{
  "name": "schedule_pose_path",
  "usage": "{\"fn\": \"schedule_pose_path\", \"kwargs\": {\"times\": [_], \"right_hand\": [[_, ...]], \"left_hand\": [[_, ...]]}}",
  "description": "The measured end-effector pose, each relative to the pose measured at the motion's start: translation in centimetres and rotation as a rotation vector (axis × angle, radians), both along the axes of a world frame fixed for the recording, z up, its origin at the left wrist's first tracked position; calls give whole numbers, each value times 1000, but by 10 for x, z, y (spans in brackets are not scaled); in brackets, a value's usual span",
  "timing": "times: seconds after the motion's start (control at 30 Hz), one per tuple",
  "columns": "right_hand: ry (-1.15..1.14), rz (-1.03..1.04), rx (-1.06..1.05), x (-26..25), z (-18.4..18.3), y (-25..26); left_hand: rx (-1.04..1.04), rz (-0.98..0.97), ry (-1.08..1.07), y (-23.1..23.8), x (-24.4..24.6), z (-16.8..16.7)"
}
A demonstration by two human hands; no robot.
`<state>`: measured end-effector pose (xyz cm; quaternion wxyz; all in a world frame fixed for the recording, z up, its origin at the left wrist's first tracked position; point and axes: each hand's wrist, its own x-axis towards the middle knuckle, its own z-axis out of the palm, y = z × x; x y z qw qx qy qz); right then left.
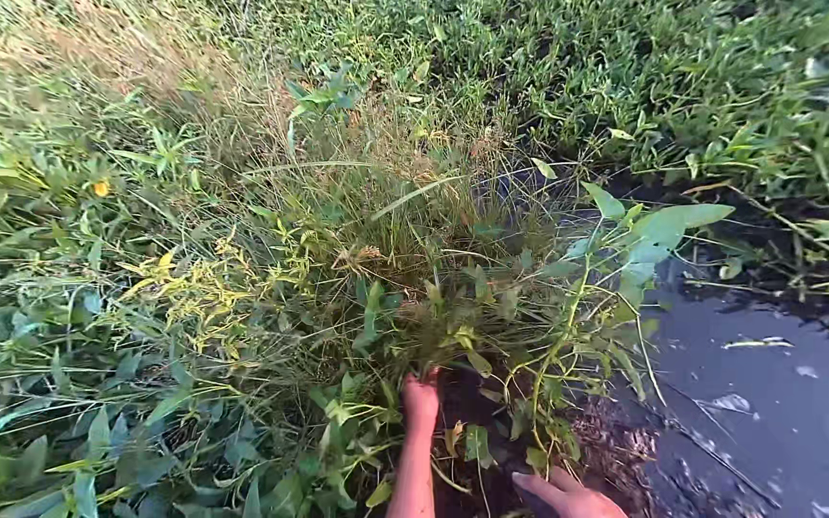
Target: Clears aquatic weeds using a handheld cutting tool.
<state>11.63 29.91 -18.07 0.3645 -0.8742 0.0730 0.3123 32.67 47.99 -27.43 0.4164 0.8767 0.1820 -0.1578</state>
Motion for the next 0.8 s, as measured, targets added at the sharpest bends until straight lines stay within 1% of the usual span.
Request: {"fn": "schedule_pose_path", "kwargs": {"times": [0.07,0.13,0.2,0.27,0.37,0.43,0.47,0.53,0.6,0.63,0.73,0.8], "right_hand": [[9,5,7,0,4,0],[13,12,21,2,9,-2],[-31,9,11,2,9,-5],[-104,33,-10,1,4,-4],[-183,95,-54,19,-12,-3],[-145,147,-70,41,-20,-1],[-108,179,-67,52,-23,-1],[-58,231,-57,66,-25,-5],[-62,259,-49,61,-25,-14],[-75,269,-47,57,-24,-20],[-123,291,-57,48,-22,-33],[-102,324,-66,61,-21,-33]], "left_hand": [[-124,234,-33,22,-7,-2],[-247,407,-75,29,-14,-3],[-313,508,-79,19,-18,1],[-256,529,-70,14,-20,2],[-149,449,-91,14,-13,4],[-46,359,-94,15,-10,6],[25,282,-93,16,-9,7],[174,65,-100,13,-6,8],[392,-126,-5,6,-3,5],[478,-171,42,2,0,3],[530,-160,15,-2,9,1],[502,-124,-12,1,11,-1]]}}
